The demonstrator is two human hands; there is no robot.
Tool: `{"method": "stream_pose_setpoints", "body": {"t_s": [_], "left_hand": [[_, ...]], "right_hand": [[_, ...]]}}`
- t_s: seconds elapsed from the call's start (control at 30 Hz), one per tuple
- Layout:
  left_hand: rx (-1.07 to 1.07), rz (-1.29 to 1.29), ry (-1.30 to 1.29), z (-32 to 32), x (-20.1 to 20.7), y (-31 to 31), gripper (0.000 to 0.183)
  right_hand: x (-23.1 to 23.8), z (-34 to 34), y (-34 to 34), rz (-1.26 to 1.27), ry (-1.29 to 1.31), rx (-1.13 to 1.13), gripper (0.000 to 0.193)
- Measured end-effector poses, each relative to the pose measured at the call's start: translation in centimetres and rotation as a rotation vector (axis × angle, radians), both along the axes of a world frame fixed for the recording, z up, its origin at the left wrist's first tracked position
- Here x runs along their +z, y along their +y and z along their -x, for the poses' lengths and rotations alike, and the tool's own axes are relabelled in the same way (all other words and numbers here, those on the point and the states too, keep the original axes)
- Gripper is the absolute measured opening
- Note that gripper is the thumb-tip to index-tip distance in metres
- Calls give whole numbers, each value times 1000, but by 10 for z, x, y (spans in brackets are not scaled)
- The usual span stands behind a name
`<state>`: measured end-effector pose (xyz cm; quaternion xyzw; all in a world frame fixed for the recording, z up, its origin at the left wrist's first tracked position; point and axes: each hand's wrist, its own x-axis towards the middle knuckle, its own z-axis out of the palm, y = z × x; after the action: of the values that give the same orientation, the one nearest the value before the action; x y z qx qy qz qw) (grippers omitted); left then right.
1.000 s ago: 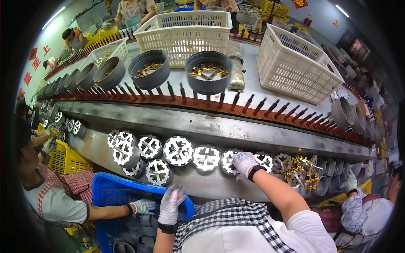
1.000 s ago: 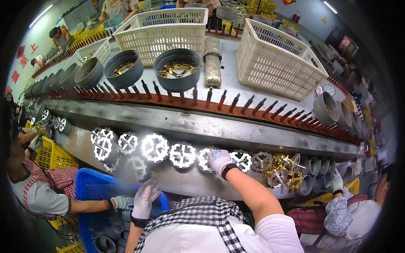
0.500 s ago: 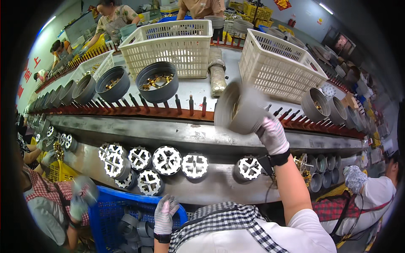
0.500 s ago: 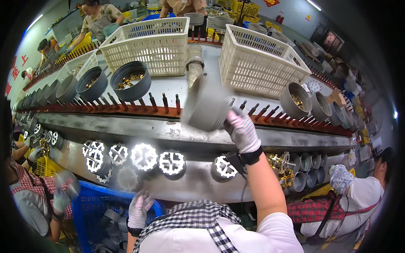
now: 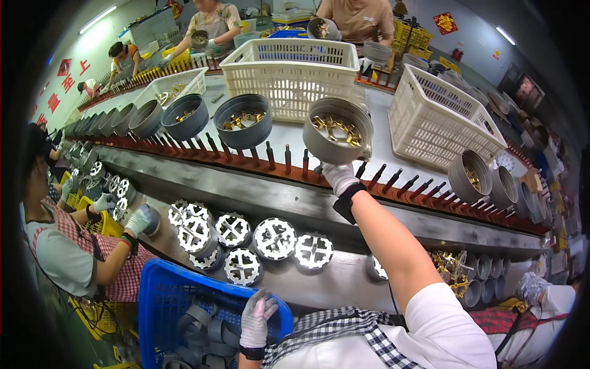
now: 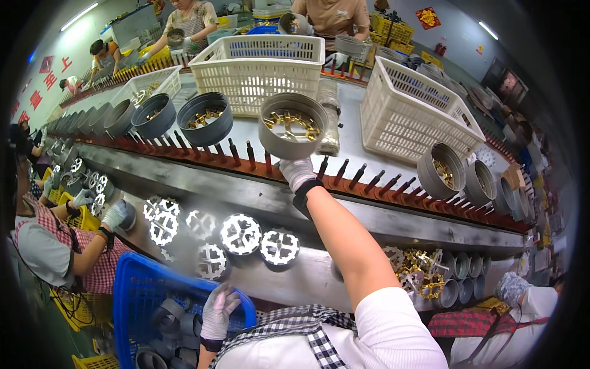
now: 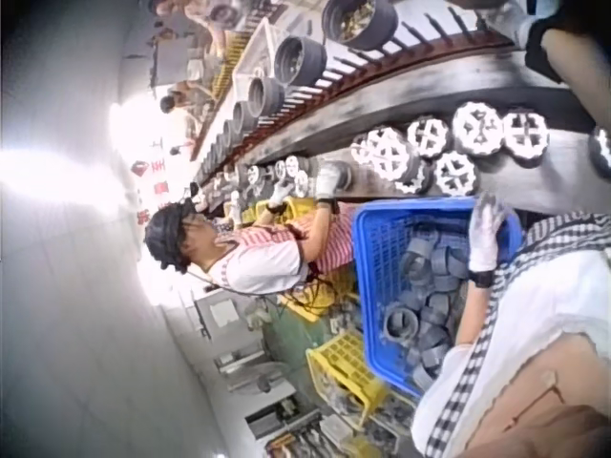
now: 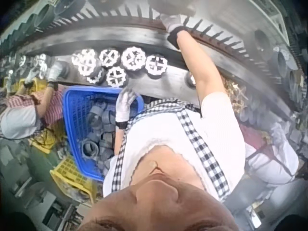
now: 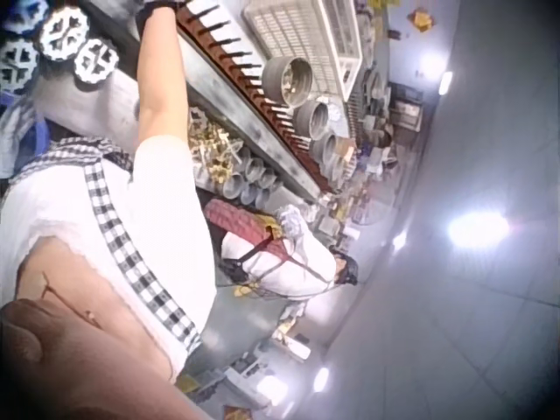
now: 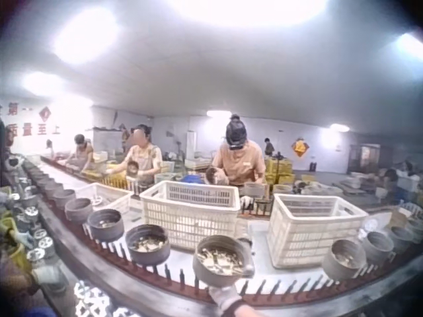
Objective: Assembling small mechanical components consisting of plastic rings and metallic plates on a factory assembly line.
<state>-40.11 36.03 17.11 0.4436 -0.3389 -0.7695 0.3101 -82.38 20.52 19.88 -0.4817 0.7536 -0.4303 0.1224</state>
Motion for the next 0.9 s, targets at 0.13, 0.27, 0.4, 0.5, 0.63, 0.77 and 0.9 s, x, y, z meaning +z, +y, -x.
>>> {"method": "stream_pose_setpoints", "body": {"t_s": [0.13, 0.27, 0.4, 0.5, 0.63, 0.77, 0.9], "left_hand": [[83, -15, -25, -18, -5, 4, 62], [86, -11, -21, -22, -8, 3, 52], [81, -23, -37, -27, -9, 5, 52], [47, -21, -39, -20, 0, 3, 57], [17, 35, -119, -15, 1, -8, 57], [-141, 121, -147, 18, 7, -26, 61], [-265, 156, -177, 58, 4, -25, 63]], "right_hand": [[8, -27, -15, -429, 1072, -4, 34], [-17, -41, -41, -266, 502, -37, 34], [-9, -94, 11, -174, -113, -47, 39], [-27, -114, 93, -162, 41, 304, 30], [-38, -126, 186, -193, 162, 687, 14], [-70, -104, 287, -263, 72, 410, 29], [-56, -70, 382, -294, 281, -47, 36]]}}
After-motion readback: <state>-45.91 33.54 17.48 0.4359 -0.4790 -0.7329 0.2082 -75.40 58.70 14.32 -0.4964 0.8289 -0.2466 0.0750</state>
